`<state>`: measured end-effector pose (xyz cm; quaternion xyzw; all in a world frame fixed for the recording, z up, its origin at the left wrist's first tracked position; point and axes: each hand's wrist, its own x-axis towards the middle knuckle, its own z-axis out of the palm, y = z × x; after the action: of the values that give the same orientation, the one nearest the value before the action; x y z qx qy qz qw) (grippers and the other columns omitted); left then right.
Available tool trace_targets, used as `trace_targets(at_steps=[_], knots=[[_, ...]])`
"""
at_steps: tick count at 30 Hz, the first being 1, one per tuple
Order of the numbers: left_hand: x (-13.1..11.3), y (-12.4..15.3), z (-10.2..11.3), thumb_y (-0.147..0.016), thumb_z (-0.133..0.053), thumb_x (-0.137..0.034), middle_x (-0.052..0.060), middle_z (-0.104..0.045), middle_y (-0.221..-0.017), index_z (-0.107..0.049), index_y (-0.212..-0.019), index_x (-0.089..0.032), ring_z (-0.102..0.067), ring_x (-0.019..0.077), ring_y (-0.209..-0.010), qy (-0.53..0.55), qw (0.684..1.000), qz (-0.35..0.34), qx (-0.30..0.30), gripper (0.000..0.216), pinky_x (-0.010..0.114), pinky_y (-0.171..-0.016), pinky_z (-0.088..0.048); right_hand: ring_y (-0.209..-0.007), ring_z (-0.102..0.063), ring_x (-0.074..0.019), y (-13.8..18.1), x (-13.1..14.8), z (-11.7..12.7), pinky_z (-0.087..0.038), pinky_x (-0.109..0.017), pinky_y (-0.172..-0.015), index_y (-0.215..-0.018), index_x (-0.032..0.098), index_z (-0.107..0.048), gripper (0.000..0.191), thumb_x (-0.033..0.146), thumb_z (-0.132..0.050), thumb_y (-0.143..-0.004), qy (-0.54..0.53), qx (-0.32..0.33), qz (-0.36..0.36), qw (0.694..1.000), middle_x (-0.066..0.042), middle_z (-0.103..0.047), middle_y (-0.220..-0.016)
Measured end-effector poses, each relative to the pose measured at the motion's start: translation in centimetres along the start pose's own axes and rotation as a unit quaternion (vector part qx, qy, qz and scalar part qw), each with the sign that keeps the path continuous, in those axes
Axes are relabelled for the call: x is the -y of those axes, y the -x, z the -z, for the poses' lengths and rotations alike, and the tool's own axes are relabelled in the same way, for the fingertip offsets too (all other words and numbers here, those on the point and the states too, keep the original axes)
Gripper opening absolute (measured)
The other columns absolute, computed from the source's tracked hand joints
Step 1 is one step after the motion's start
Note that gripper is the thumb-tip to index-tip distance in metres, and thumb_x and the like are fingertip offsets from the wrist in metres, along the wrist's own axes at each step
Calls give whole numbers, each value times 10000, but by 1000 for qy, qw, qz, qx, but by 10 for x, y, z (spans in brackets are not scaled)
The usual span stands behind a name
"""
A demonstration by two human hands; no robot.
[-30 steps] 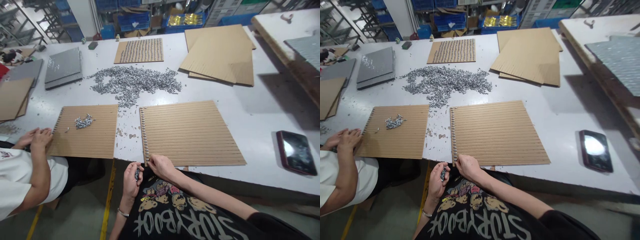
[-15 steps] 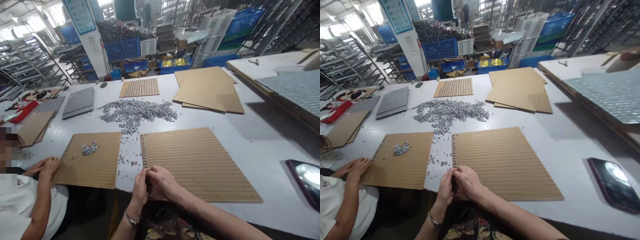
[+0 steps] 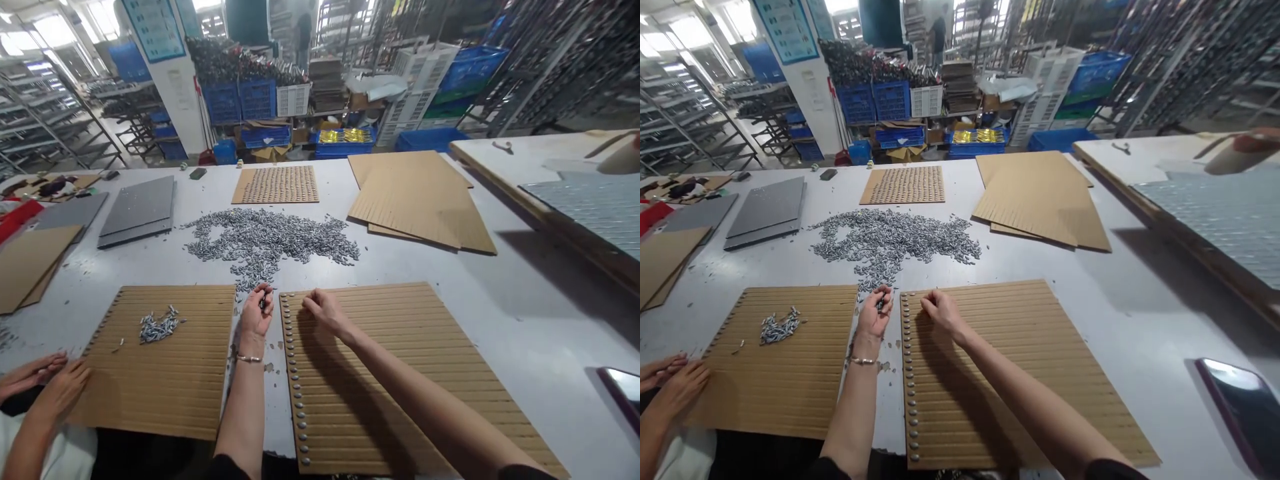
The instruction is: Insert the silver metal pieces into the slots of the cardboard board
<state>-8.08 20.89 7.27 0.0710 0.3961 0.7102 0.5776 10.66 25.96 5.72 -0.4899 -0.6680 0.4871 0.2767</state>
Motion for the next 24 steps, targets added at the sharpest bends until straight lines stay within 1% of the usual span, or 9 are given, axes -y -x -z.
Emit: trace_targets(at_steps=[2,4,8,10,13,15,18,20,24], knots=[[3,-9,7,-708,-681,-162,28,-602,-759,-635,-892,-133,-431,21,-508,9,1000,-9,18,191,111,-374,-253,-583,-597,-144,-9,-2,-2,-446,-236,-567,-744,174,-553,121,267,-516,-813,4,3,-6,1000,-12,-645,-631],[8,-10,14,-720,-722,-242,9,-584,-741,-629,-940,-146,-389,15,-472,4,999,-14,46,257,117,-355,-217,-588,-597,-148,-15,-3,-2,-454,-245,-580,-777,168,-570,138,278,-505,-831,12,10,2,1000,-14,-645,-634],[14,-5,22,-714,-755,-344,-32,-529,-672,-600,-882,-168,-359,17,-432,-25,997,2,77,288,132,-336,-171,-658,-606,-167,-20,-2,0,-465,-268,-642,-904,150,-658,220,297,-504,-847,63,34,41,997,-29,-660,-684],[14,-5,22,-707,-762,-335,-34,-520,-666,-599,-851,-160,-370,17,-439,-28,997,0,77,280,131,-337,-168,-664,-612,-164,-21,-1,-2,-464,-261,-638,-922,148,-663,212,277,-523,-829,59,46,27,997,-30,-673,-717],[14,-8,22,-685,-771,-276,-11,-545,-701,-629,-860,-133,-410,20,-484,-23,997,-8,70,266,123,-345,-183,-577,-581,-142,-22,-1,-8,-437,-237,-563,-875,148,-644,175,277,-539,-819,45,58,-2,997,-12,-660,-692],[13,-10,23,-666,-767,-237,11,-569,-723,-650,-873,-115,-439,28,-518,-18,998,-7,61,267,119,-353,-202,-572,-558,-133,-23,-1,-13,-413,-228,-558,-834,150,-644,158,268,-539,-825,80,52,14,995,0,-641,-669],[14,-11,23,-635,-754,-200,33,-596,-717,-665,-870,-93,-460,41,-534,-25,999,0,47,272,124,-359,-223,-639,-558,-135,-25,1,-20,-390,-228,-605,-800,149,-658,141,238,-553,-835,168,36,38,984,-7,-643,-696],[15,-11,22,-621,-752,-187,35,-612,-709,-663,-863,-95,-450,38,-516,-36,999,2,39,274,129,-358,-226,-642,-554,-135,-26,3,-22,-373,-229,-606,-794,146,-660,141,226,-557,-846,199,33,29,979,-16,-646,-700],[18,-8,19,-605,-768,-195,26,-634,-720,-636,-811,-127,-427,26,-481,-45,998,-5,33,254,133,-354,-218,-608,-542,-134,-26,7,-25,-340,-230,-573,-784,152,-659,145,222,-556,-859,219,24,2,975,-16,-635,-666]])
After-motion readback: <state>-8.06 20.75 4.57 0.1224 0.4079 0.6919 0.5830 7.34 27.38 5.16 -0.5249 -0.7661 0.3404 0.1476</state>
